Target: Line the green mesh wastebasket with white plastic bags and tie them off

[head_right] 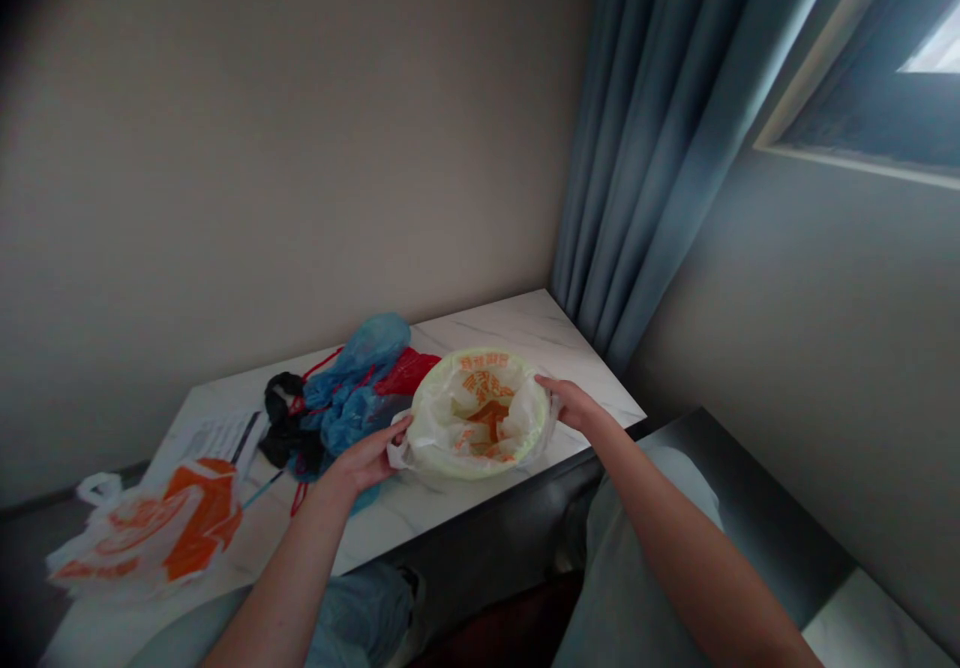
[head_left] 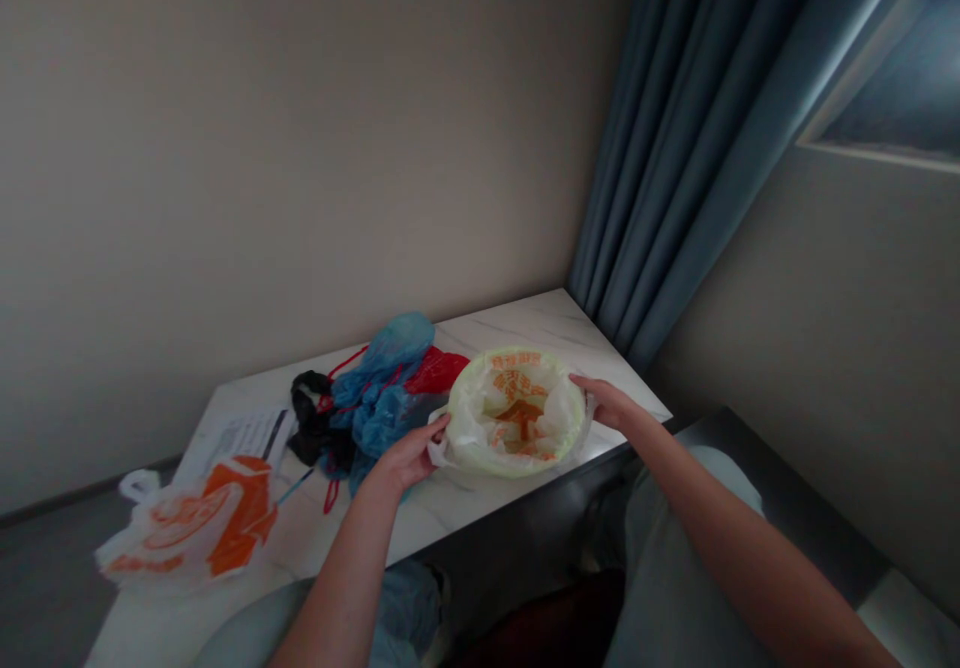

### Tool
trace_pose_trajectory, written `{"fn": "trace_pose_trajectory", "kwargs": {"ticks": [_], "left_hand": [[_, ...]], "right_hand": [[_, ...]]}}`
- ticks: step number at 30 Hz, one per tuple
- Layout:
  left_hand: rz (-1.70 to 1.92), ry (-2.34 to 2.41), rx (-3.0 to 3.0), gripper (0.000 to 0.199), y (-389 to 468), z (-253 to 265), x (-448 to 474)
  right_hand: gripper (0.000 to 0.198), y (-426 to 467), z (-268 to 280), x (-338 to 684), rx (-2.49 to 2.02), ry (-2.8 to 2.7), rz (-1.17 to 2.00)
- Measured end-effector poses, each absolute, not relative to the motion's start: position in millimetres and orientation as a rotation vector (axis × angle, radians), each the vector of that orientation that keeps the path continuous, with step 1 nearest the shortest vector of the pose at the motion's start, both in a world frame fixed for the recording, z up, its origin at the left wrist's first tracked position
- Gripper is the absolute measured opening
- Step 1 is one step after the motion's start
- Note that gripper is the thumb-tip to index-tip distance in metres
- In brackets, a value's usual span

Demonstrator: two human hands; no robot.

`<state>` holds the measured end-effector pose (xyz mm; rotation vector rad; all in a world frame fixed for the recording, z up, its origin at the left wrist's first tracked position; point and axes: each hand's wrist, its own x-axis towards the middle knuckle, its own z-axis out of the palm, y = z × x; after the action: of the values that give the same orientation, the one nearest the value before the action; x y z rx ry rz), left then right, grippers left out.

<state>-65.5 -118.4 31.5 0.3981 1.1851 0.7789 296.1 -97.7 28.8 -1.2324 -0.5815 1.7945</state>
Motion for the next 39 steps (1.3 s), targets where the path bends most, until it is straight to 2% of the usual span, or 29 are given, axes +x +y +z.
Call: {"fn": "trace_pose_trajectory", "kwargs": {"ticks": [2, 6, 11, 16, 22, 27, 30, 32, 36, 39], "left_hand": [[0.742, 1.126, 0.417, 0.042, -118.2, 28.1, -67.4], [0.706, 1.077, 0.506, 0.047, -119.1, 26.3, -66.9], [0.681, 1.150, 0.713, 0.053, -122.0, 28.6, -63.6], [0.743, 1.279, 0.887, 0.041, -127.0, 41.4, -56.1], [0.815, 1.272, 0.923, 0.031, -131.3, 60.7, -50.4], [0.550, 1.215, 0.923, 0.040, -142.6, 71.3, -59.3], [0.398, 1.172, 0.872, 0.049, -149.7, 78.5, -65.6], [0.356, 1.183, 0.821, 0.054, -151.5, 79.8, -69.4], [0.423, 1.326, 0.723, 0.058, -147.0, 71.0, -74.0], [0.614, 1.492, 0.739, 0.052, -138.1, 62.9, -71.7]], "right_hand": [[0.006, -98.7, 30.1, 295.2, -1.232, -0.618, 1.740], [0.012, -99.4, 32.6, 293.3, -1.290, -0.758, 1.537], [0.018, -97.2, 31.3, 294.5, -1.585, -1.101, 0.989], [0.026, -99.2, 35.1, 290.6, -1.763, -1.536, 0.472], [0.039, -100.9, 50.1, 275.0, -1.884, -1.849, 0.222], [0.044, -92.7, 52.0, 271.9, -1.852, -1.884, 0.224], [0.044, -86.4, 50.7, 275.8, -1.735, -1.757, 0.340], [0.050, -84.2, 50.5, 279.1, -1.645, -1.608, 0.465], [0.059, -87.1, 48.9, 287.7, -1.522, -1.239, 0.709], [0.042, -95.4, 44.6, 298.3, -1.507, -0.968, 0.841]]}}
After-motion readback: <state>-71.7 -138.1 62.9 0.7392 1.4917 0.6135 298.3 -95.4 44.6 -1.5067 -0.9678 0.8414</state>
